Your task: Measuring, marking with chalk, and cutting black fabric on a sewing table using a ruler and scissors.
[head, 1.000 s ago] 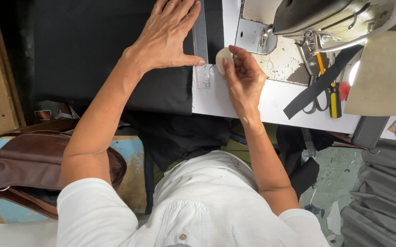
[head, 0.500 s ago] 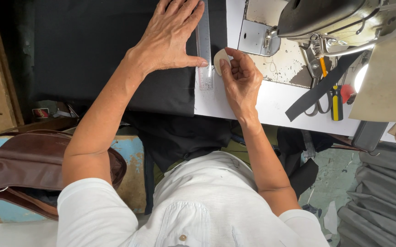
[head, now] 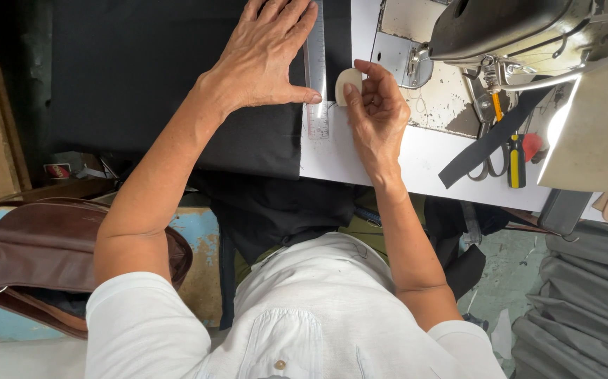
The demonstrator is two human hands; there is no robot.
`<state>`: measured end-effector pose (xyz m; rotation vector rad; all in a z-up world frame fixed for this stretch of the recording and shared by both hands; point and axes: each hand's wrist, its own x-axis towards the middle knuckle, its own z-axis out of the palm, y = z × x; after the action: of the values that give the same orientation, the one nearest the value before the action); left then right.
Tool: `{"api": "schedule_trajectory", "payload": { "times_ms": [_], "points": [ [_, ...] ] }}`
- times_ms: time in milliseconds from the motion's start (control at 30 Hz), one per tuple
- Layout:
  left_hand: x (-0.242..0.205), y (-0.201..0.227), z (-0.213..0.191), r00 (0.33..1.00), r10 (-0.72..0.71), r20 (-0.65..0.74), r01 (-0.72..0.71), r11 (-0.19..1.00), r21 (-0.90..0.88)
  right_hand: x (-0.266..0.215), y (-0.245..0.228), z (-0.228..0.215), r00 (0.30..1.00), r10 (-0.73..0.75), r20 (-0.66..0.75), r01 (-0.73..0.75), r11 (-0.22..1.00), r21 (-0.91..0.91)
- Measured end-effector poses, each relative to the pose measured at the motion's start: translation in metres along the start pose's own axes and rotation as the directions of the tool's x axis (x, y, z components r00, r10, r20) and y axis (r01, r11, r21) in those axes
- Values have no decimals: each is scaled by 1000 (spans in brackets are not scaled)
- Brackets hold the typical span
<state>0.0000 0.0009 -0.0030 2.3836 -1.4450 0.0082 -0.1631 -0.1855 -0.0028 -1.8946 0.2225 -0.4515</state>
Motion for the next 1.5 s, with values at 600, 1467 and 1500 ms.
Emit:
{"api": "schedule_trajectory", "payload": {
  "times_ms": [600, 1467, 1500],
  "points": [
    [0, 0, -2, 1000, -7, 4, 7, 1000, -5, 3, -2, 9, 1000, 4, 0, -4, 998, -70],
    [14, -4, 6, 997, -34, 64, 36, 999, -38, 4, 11, 20, 969, -221, 111, 245, 803, -544],
    [14, -5, 7, 999, -19, 49, 20, 999, -37, 4, 11, 20, 966, -233, 114, 257, 800, -543]
  ]
}}
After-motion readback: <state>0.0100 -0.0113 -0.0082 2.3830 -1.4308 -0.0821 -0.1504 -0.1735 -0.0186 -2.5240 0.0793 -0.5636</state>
